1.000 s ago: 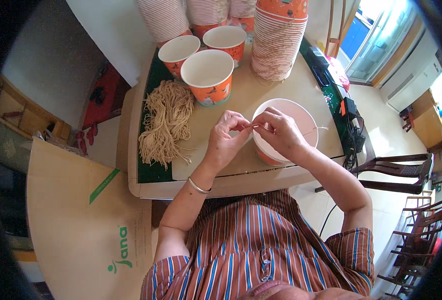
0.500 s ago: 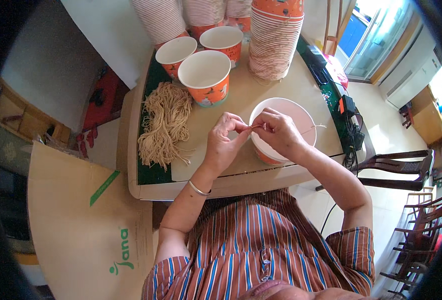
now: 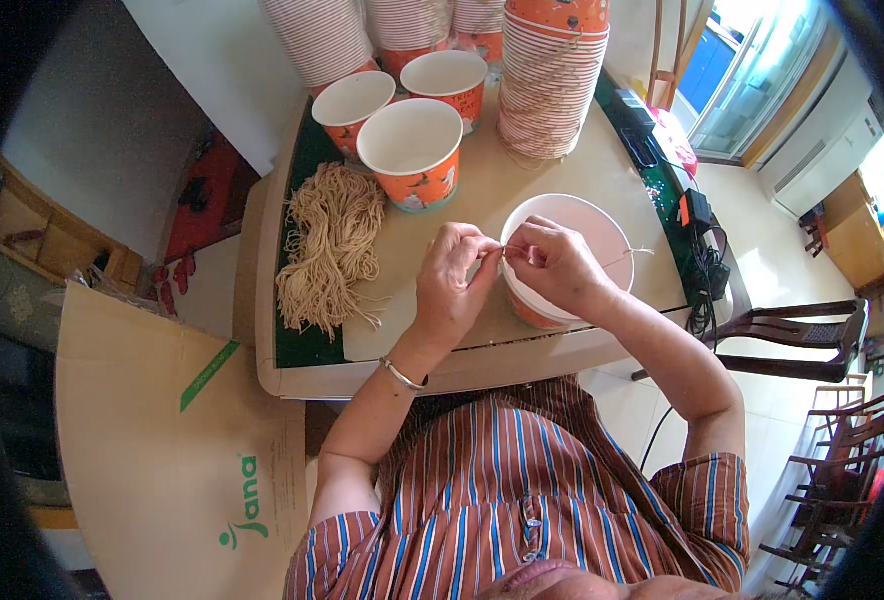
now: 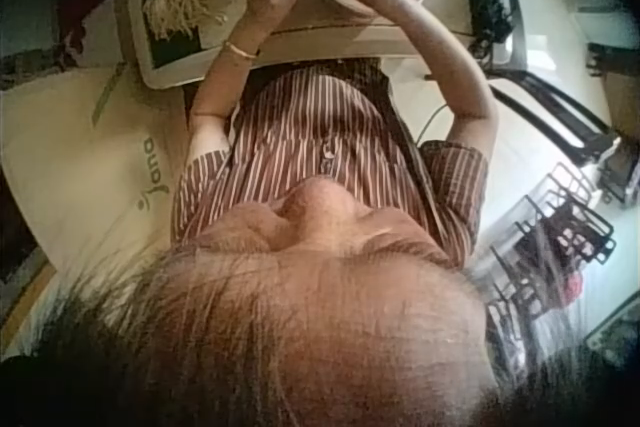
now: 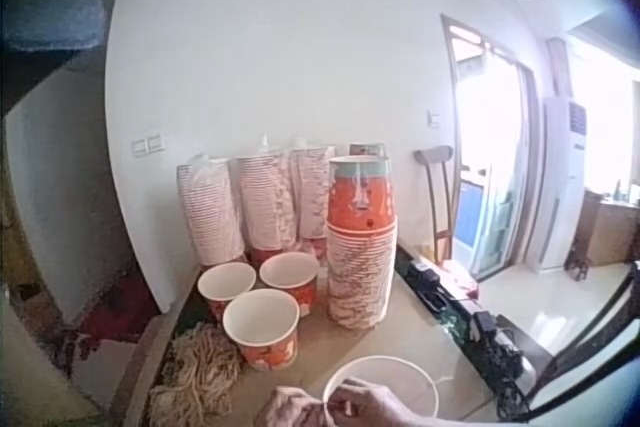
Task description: Attaching and tying strings to the rims of paper cups for packaging.
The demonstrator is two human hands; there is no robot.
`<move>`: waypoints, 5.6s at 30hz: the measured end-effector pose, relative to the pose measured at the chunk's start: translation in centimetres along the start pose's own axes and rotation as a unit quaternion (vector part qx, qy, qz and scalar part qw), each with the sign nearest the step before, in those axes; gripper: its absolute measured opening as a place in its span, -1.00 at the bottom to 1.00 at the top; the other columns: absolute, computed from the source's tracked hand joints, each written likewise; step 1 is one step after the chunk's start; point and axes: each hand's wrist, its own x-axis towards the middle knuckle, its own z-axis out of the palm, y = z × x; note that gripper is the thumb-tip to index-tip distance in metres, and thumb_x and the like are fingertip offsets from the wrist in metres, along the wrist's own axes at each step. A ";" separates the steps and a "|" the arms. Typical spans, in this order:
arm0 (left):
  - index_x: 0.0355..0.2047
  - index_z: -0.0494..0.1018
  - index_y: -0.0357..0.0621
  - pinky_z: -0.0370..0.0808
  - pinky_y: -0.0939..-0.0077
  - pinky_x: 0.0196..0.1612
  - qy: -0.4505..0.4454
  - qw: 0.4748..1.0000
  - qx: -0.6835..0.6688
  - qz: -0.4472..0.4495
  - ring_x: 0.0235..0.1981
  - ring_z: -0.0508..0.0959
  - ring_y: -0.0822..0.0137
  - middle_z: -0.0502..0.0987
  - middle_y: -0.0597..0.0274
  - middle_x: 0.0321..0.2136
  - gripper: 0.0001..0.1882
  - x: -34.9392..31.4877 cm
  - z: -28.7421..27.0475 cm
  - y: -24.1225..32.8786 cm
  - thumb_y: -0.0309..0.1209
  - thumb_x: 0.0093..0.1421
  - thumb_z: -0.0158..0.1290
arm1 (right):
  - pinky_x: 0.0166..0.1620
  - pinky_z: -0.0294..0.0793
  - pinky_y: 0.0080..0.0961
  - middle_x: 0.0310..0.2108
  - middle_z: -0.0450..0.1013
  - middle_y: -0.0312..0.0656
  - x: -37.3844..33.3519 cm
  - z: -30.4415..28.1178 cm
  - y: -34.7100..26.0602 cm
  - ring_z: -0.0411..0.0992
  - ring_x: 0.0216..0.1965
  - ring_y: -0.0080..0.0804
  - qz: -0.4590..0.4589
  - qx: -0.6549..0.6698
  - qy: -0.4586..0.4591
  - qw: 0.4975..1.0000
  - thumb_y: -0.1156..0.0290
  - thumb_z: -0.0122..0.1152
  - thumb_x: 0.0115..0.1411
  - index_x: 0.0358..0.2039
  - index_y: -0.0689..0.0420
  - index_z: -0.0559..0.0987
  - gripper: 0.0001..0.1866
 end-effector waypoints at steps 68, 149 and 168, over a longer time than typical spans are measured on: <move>-0.31 0.50 -0.20 0.48 0.44 -0.18 -0.094 0.987 -0.115 -0.055 -0.27 0.51 0.29 0.45 0.20 -0.33 -0.86 0.6 -1.2 -0.4 -0.58 0.12 0.21 | -0.58 0.21 -0.70 -0.57 0.37 -0.40 1.1 -0.5 -0.5 0.28 -0.62 -0.72 0.188 0.160 -0.055 0.968 0.40 0.22 0.28 -0.29 0.20 0.56 -0.87; -0.29 0.50 -0.24 0.49 0.71 -0.24 -0.097 0.893 -0.355 -0.258 -0.37 0.47 0.63 0.48 0.42 -0.38 -0.95 -0.2 0.3 -1.9 -0.55 0.26 0.14 | -0.22 0.53 -0.43 -0.36 0.56 -0.11 0.5 0.4 1.0 0.53 -0.36 -0.38 0.075 0.048 -0.001 0.996 0.43 0.33 0.15 -0.30 0.26 0.63 -0.83; -0.38 0.49 -0.22 0.50 0.47 -0.25 -0.005 0.997 -0.065 -0.053 -0.37 0.54 0.36 0.48 0.22 -0.39 -0.89 0.2 0.1 -0.1 -0.59 0.10 0.21 | -0.22 0.52 -0.48 -0.46 0.58 -0.21 0.7 0.2 0.7 0.50 -0.37 -0.52 0.133 0.095 -0.035 0.986 0.41 0.30 0.17 -0.33 0.24 0.63 -0.85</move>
